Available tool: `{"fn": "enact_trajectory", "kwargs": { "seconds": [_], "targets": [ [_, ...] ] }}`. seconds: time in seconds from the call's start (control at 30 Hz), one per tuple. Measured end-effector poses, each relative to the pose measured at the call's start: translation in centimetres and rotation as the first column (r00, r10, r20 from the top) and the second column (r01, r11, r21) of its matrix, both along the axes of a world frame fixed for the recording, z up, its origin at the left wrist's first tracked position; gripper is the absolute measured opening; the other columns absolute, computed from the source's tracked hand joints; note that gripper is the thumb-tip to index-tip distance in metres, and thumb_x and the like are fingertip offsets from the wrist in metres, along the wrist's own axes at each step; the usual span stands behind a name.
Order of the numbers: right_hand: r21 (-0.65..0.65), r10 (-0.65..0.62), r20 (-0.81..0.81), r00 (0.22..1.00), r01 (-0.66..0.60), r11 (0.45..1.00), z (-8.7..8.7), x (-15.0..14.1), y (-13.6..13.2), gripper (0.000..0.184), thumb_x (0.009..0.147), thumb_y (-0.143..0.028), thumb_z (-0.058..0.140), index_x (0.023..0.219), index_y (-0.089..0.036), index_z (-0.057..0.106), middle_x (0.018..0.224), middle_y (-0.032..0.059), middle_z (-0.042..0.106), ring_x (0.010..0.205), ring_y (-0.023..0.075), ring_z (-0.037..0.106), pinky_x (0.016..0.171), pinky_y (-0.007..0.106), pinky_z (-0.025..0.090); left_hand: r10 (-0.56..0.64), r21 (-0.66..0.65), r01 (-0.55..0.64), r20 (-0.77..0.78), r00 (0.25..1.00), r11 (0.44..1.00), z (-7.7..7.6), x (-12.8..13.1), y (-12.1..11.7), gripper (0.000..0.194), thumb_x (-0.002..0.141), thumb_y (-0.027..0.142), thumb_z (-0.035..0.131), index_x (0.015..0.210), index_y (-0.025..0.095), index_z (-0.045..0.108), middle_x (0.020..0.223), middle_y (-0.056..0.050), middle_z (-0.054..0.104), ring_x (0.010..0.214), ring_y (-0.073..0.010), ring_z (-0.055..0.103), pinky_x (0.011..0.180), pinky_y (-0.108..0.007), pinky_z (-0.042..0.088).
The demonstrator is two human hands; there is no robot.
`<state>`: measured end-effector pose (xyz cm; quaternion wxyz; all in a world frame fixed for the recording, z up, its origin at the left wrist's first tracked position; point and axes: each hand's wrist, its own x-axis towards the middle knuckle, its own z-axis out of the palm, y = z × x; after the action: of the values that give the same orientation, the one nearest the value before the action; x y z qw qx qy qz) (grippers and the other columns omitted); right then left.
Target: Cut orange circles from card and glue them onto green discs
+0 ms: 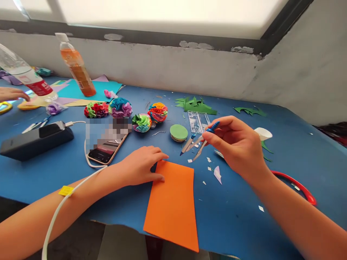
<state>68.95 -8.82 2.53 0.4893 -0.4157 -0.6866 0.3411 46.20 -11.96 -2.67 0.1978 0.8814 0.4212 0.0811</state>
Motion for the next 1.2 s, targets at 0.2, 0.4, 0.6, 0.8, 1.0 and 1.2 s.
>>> {"fn": "enact_trajectory", "kwargs": {
  "seconds": [0.2,0.4,0.6,0.8,1.0,1.2],
  "targets": [
    [-0.038,0.080,0.011,0.997,-0.080,0.996,-0.5,-0.7,-0.6,0.028,0.069,-0.034,0.077,0.077,-0.021,0.053,0.074,-0.0038,0.062,0.055,0.0094,0.060,0.052,0.022,0.056,0.111,-0.010,-0.113,-0.116,0.987,0.994,0.5,0.2,-0.2,0.055,0.078,0.058,0.059,0.116,0.018,0.057,0.095,-0.005,0.063,0.087,-0.0235,0.060,0.078,-0.034,0.042],
    [0.018,0.129,0.115,0.985,-0.132,0.991,-1.4,-1.1,-1.5,0.026,0.074,-0.037,0.073,0.090,-0.020,0.063,0.081,0.0004,0.069,0.065,0.0126,0.065,0.058,0.024,0.059,0.058,-0.043,-0.060,-0.066,0.996,0.997,0.3,-0.2,-0.2,0.066,0.067,0.068,0.063,0.115,0.022,0.058,0.098,-0.003,0.062,0.088,-0.0232,0.060,0.075,-0.033,0.040],
    [0.152,0.174,0.284,0.943,-0.224,0.963,-2.2,-1.3,-2.0,0.012,0.078,-0.032,0.070,0.085,-0.022,0.067,0.078,-0.0006,0.072,0.065,0.0139,0.068,0.062,0.025,0.061,0.056,-0.024,-0.058,-0.090,0.994,0.998,0.3,-0.2,-0.4,0.061,0.069,0.061,0.067,0.114,0.021,0.058,0.096,-0.003,0.061,0.088,-0.0231,0.060,0.075,-0.032,0.041],
    [0.157,0.240,0.350,0.906,-0.309,0.938,-2.6,-1.4,-2.2,0.006,0.082,-0.029,0.066,0.088,-0.029,0.067,0.084,-0.0022,0.073,0.064,0.0158,0.070,0.054,0.027,0.061,0.054,-0.007,-0.055,-0.096,0.994,0.998,0.0,-0.3,-0.4,0.060,0.069,0.061,0.067,0.110,0.020,0.057,0.097,-0.003,0.061,0.089,-0.0242,0.060,0.075,-0.034,0.041],
    [0.197,0.248,0.401,0.882,-0.348,0.917,-2.4,-1.5,-2.0,0.013,0.083,-0.023,0.064,0.093,-0.032,0.067,0.084,-0.0050,0.073,0.066,0.0143,0.070,0.061,0.026,0.061,0.075,-0.003,-0.076,-0.092,0.993,0.997,0.0,-0.3,-0.4,0.054,0.067,0.060,0.069,0.103,0.022,0.057,0.093,-0.001,0.061,0.085,-0.0244,0.060,0.068,-0.032,0.040],
    [0.181,0.221,0.480,0.849,-0.343,0.922,-1.9,-1.2,-1.9,0.020,0.090,-0.024,0.051,0.097,-0.033,0.067,0.093,-0.0045,0.073,0.074,0.0168,0.070,0.068,0.030,0.059,0.070,-0.028,-0.074,-0.124,0.990,0.997,0.6,-0.1,-0.4,0.049,0.068,0.058,0.069,0.100,0.021,0.060,0.094,-0.001,0.061,0.085,-0.0239,0.061,0.066,-0.030,0.040]
  ]
}}
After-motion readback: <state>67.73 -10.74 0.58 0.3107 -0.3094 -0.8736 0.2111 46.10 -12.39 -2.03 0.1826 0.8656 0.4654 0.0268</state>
